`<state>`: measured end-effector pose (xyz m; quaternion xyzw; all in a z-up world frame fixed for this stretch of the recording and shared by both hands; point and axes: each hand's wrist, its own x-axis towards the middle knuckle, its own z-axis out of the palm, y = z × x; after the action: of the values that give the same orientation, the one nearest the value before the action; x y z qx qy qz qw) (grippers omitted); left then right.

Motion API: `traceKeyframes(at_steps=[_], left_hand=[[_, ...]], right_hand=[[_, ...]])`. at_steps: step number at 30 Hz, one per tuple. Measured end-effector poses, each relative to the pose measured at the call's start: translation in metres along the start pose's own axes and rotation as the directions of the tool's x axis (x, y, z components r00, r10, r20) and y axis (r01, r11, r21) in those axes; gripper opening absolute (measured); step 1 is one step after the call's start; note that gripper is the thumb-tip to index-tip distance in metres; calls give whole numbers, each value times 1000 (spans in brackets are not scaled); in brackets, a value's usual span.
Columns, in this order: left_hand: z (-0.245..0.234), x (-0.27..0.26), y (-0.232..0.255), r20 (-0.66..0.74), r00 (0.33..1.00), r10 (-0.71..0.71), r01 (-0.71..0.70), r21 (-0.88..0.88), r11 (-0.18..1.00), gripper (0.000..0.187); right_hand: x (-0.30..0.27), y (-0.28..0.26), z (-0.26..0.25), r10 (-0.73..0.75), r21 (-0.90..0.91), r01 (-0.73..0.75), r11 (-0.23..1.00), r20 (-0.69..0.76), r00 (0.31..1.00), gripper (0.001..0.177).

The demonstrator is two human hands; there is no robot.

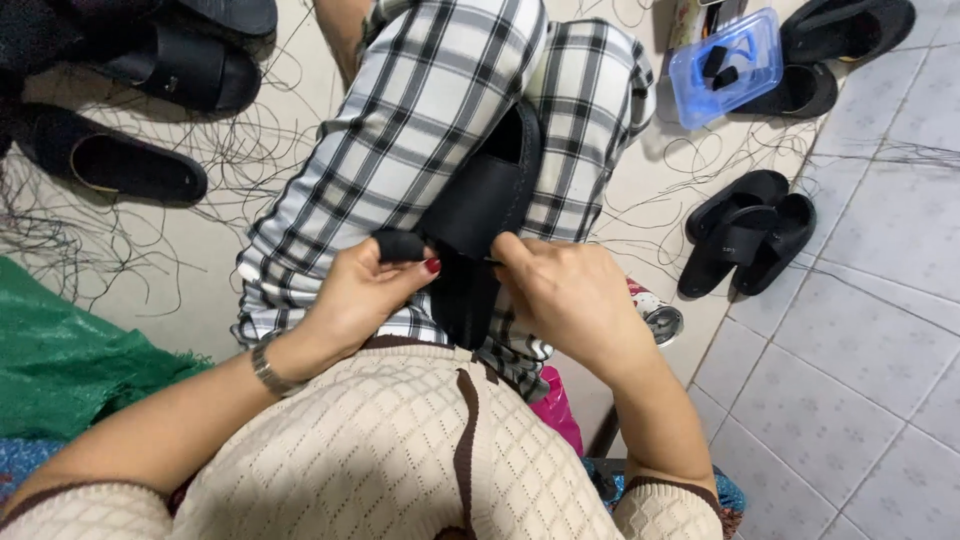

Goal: Hand-sewing the upper component of a black sandal using a needle and thread while sitting on the floor.

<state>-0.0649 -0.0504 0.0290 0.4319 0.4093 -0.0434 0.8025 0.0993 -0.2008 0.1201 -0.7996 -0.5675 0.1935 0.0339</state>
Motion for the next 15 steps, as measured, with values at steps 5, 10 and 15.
traceKeyframes(at_steps=[5, 10, 15], left_hand=[[6, 6, -8, 106, 992, 62, -66, 39, 997, 24], [-21, -4, 7, 193, 967, 168, -213, 245, 946, 18], [-34, -9, 17, -10, 994, 112, -108, 206, 973, 29]], right_hand=[[-22, -12, 11, 92, -102, -100, 990, -80, 993, 14], [-65, -24, -27, 364, -124, -375, 919, -98, 926, 42], [-51, 8, 44, 276, 568, -77, 819, -273, 922, 30]])
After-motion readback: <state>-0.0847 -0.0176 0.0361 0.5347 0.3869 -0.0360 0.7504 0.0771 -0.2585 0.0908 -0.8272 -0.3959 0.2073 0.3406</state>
